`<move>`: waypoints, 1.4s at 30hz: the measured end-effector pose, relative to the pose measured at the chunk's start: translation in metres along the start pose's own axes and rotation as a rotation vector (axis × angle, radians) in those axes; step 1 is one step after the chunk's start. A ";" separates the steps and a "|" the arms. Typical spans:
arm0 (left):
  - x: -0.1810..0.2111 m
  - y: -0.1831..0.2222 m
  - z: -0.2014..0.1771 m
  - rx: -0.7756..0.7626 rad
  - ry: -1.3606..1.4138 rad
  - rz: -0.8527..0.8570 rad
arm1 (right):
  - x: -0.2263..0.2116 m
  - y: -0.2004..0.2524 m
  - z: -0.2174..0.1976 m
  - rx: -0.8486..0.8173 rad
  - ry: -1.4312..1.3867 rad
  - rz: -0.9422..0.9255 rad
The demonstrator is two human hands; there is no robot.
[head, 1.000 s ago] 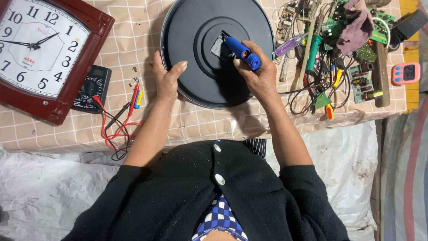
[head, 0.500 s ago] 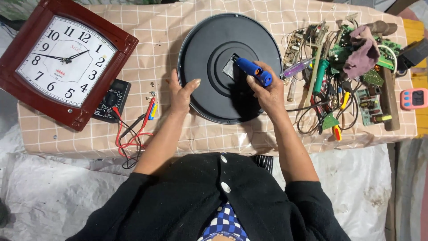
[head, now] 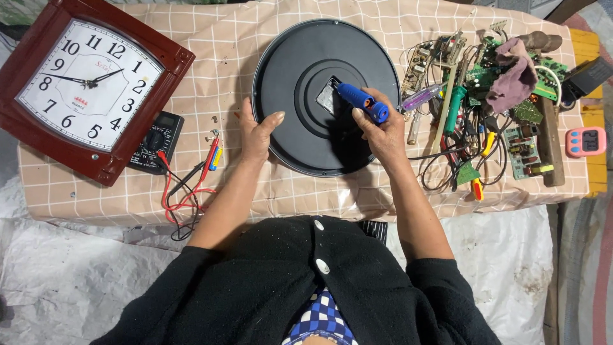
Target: The person is preparing clock components by applying hot glue to a mechanism and assembling it into a frame, then using a screwdriver.
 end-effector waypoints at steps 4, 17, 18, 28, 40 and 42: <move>-0.003 -0.002 -0.002 -0.008 0.003 -0.003 | 0.003 -0.001 -0.004 0.010 0.013 -0.014; -0.040 -0.016 -0.020 0.017 0.061 -0.226 | -0.018 -0.023 -0.152 0.122 0.399 -0.154; -0.044 -0.017 -0.023 0.054 0.045 -0.267 | -0.015 -0.025 -0.167 0.172 0.614 -0.107; -0.026 -0.011 -0.016 -0.021 0.018 -0.183 | 0.086 -0.038 -0.231 0.091 1.427 -0.091; -0.030 -0.014 -0.018 -0.054 0.046 -0.135 | 0.054 -0.037 -0.199 -0.193 1.266 0.343; -0.030 -0.014 -0.017 -0.052 0.052 -0.131 | 0.032 -0.034 -0.183 -0.385 1.282 0.577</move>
Point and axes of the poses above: each hand's wrist, its own y-axis away from the middle knuckle, its own z-axis out of the palm, x = y × z, the point moved 5 cm from there along -y, towards the middle knuckle, and after that the axes turned 12 degrees about -z, right-handed, at the moved point
